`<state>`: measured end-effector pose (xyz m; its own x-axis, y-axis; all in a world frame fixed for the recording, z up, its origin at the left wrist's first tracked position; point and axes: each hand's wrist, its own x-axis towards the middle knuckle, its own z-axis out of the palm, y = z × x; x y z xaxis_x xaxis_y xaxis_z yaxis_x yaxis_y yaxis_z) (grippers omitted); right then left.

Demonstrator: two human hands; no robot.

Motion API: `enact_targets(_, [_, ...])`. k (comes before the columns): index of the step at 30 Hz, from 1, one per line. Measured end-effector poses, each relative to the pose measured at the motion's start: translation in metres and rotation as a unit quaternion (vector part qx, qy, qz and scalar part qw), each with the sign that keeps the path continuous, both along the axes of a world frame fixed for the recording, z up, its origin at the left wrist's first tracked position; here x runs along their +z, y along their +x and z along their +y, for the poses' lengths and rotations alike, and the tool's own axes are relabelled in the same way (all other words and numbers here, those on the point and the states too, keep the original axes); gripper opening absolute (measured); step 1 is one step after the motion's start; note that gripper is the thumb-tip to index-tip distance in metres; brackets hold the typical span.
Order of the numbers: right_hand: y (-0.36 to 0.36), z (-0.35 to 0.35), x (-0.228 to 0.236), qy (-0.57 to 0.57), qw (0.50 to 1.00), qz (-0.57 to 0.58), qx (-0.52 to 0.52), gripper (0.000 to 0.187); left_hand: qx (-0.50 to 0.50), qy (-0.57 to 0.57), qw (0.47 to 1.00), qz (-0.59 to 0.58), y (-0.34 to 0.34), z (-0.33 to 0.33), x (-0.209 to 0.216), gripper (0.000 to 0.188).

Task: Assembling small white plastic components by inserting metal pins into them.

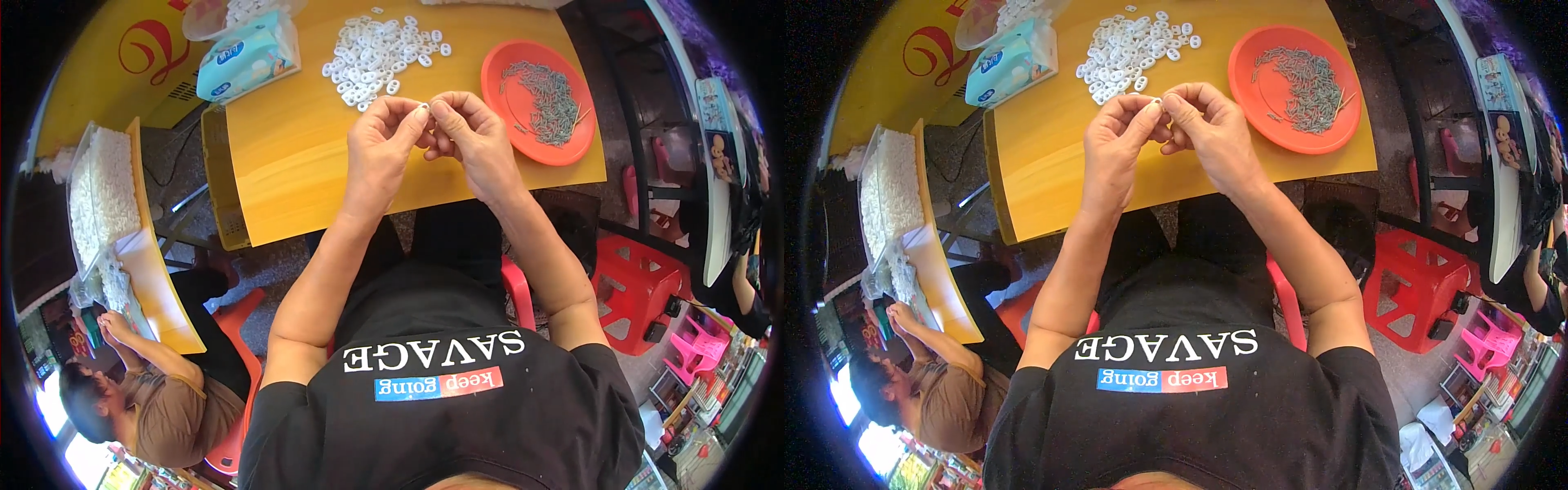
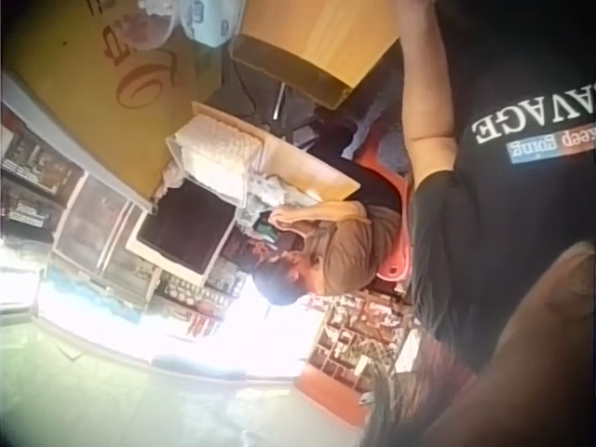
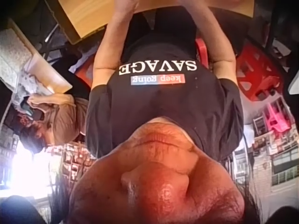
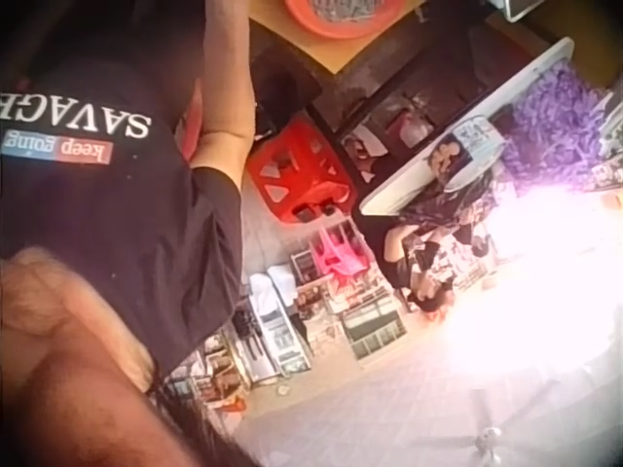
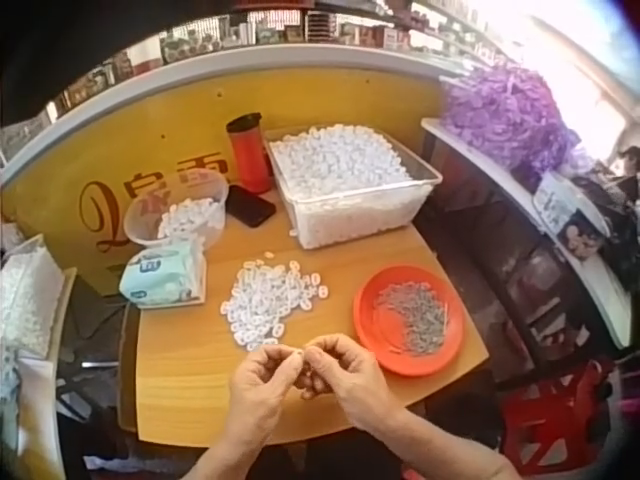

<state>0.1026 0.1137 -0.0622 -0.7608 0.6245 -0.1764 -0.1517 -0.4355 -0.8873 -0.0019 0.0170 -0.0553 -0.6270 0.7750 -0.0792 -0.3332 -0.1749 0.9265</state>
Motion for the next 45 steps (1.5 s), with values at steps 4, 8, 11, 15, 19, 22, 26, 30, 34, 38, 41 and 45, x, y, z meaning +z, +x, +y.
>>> enact_targets(4, [0.006,0.007,0.014,0.021,1.0,0.011,0.01,0.027,-0.047,0.003,0.998,-0.05,-0.007,-0.006,0.002,0.015])
enact_targets(8, [0.009,0.014,0.023,0.227,0.972,-0.053,0.004,0.021,-0.056,-0.005,0.997,-0.045,-0.009,-0.01,0.005,0.014])
enact_targets(11, [0.009,0.02,0.024,0.371,0.926,-0.076,0.004,0.014,-0.054,-0.002,0.997,-0.053,-0.007,-0.012,0.009,0.015])
enact_targets(15, [0.011,0.021,0.032,0.45,0.891,-0.051,0.02,0.011,-0.061,-0.009,0.996,-0.06,-0.007,-0.018,0.013,0.016])
enact_targets(19, [0.013,0.015,0.035,0.485,0.873,-0.034,0.035,0.011,-0.068,-0.004,0.995,-0.065,-0.004,-0.025,0.019,0.016])
enact_targets(22, [0.014,0.008,0.036,0.475,0.879,-0.041,0.026,0.011,-0.068,-0.01,0.997,-0.042,-0.002,-0.029,0.02,0.016])
enact_targets(26, [0.016,0.001,0.04,0.353,0.93,-0.083,0.056,0.013,-0.062,-0.021,0.998,0.007,0.002,-0.034,0.02,0.015])
enact_targets(30, [0.017,0.001,0.038,0.302,0.944,-0.107,0.085,0.015,-0.045,-0.023,0.998,0.037,0.005,-0.035,0.02,0.014])
enact_targets(34, [0.014,0.001,0.031,0.288,0.947,-0.104,0.092,0.015,-0.039,-0.037,0.996,0.068,0.004,-0.036,0.015,0.013])
enact_targets(38, [0.004,0.001,0.016,0.276,0.952,-0.094,0.094,0.015,-0.035,-0.045,0.996,0.062,-0.005,-0.032,0.009,0.012])
enact_targets(41, [-0.004,0.003,0.015,0.247,0.956,-0.113,0.112,0.017,-0.028,-0.054,0.997,0.054,-0.015,-0.035,-0.003,0.013])
enact_targets(45, [-0.018,0.024,0.019,0.36,0.912,-0.141,0.138,0.017,0.001,-0.046,0.999,0.023,-0.024,-0.04,-0.017,0.013])
